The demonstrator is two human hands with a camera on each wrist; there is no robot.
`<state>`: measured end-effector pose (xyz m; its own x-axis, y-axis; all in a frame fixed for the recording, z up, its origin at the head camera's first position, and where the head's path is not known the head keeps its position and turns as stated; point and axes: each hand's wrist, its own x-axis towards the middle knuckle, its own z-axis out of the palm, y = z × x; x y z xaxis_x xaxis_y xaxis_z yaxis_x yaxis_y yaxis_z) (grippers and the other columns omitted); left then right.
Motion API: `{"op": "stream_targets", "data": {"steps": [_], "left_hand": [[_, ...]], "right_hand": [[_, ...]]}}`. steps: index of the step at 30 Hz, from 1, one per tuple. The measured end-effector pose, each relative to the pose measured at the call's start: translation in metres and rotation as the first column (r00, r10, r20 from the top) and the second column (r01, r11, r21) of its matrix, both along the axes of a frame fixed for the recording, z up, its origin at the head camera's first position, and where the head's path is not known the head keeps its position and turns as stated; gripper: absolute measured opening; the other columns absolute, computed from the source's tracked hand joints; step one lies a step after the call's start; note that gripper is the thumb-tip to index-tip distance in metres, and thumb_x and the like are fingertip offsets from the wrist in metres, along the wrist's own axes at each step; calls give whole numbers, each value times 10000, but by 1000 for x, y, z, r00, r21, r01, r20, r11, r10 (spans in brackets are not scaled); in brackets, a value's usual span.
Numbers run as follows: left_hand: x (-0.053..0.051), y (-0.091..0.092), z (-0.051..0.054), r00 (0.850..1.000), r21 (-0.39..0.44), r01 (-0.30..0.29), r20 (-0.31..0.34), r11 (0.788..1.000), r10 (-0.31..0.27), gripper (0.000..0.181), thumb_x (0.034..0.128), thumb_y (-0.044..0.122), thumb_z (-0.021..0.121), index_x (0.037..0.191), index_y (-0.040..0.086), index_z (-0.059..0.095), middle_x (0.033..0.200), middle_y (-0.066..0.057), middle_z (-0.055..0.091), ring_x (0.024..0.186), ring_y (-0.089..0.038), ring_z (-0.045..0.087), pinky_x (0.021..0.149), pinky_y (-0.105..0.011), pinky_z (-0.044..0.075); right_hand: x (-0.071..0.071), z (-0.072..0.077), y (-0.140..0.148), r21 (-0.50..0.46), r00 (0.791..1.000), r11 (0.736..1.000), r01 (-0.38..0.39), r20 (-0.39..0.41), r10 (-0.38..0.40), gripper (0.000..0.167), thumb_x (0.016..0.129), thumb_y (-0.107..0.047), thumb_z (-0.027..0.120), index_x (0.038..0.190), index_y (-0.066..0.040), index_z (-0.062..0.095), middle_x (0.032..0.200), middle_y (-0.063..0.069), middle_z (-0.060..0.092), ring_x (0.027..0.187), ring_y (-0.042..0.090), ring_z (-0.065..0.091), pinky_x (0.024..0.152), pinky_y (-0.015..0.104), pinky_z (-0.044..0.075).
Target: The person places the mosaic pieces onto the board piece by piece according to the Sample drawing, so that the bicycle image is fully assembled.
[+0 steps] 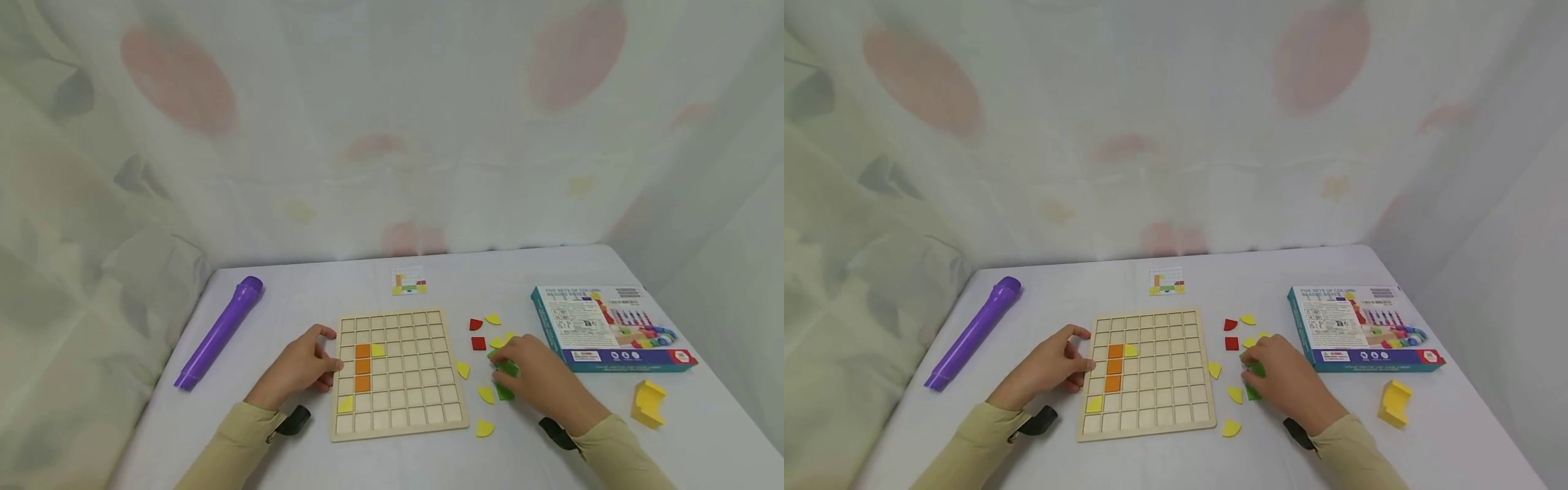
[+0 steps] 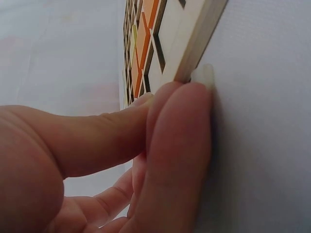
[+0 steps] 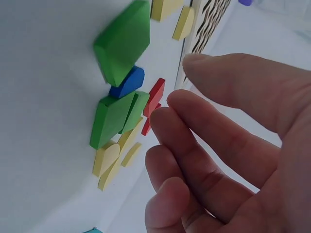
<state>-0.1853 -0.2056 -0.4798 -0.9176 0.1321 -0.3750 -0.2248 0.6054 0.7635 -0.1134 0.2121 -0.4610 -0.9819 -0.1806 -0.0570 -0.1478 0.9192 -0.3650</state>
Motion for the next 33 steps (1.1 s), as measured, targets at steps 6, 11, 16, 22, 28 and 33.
{"op": "stream_targets", "data": {"steps": [6,11,16,22,28,33], "left_hand": [[-1,2,2,1000,-7,1,8,1000,-1,623,948,78,822,1479,101,498,985,-149,645,691,-229,709,622,-347,655],[-2,3,3,1000,-15,-2,10,1000,2,630,944,75,824,1484,96,499,994,-154,636,692,-225,709,617,-341,656],[-1,3,3,1000,-24,1,5,1000,0,638,945,81,826,1490,87,494,991,-156,628,692,-221,703,614,-338,656],[-1,2,4,1000,-21,0,7,1000,0,641,943,92,832,1489,87,496,990,-153,628,695,-222,699,615,-342,656],[-1,2,4,1000,-13,1,11,1000,-1,635,942,89,831,1484,91,501,987,-151,631,695,-225,701,619,-346,656],[0,2,5,1000,-5,-9,19,1000,9,631,940,76,829,1481,100,507,988,-153,635,696,-229,706,625,-349,660]], "right_hand": [[20,2,8,7,1000,1000,19,2,-19,200,893,-304,901,1071,-257,823,1012,-112,711,991,115,595,920,395,615],[28,1,21,15,999,999,41,-15,-41,206,890,-297,904,1071,-254,817,1002,-120,712,1008,125,625,934,431,632],[26,-1,33,29,997,997,75,-24,-74,198,907,-255,883,1077,-183,812,990,-74,713,1007,180,636,945,492,627],[20,-4,37,27,995,996,90,-39,-89,189,924,-238,862,1079,-141,815,992,-42,726,982,197,629,920,484,620],[14,-4,35,25,995,995,92,-34,-91,192,927,-242,860,1082,-139,816,986,-41,723,997,208,643,922,496,620],[7,-5,34,34,995,995,99,-31,-98,219,922,-263,866,1087,-130,815,985,-24,727,1000,230,638,926,515,619]]}}
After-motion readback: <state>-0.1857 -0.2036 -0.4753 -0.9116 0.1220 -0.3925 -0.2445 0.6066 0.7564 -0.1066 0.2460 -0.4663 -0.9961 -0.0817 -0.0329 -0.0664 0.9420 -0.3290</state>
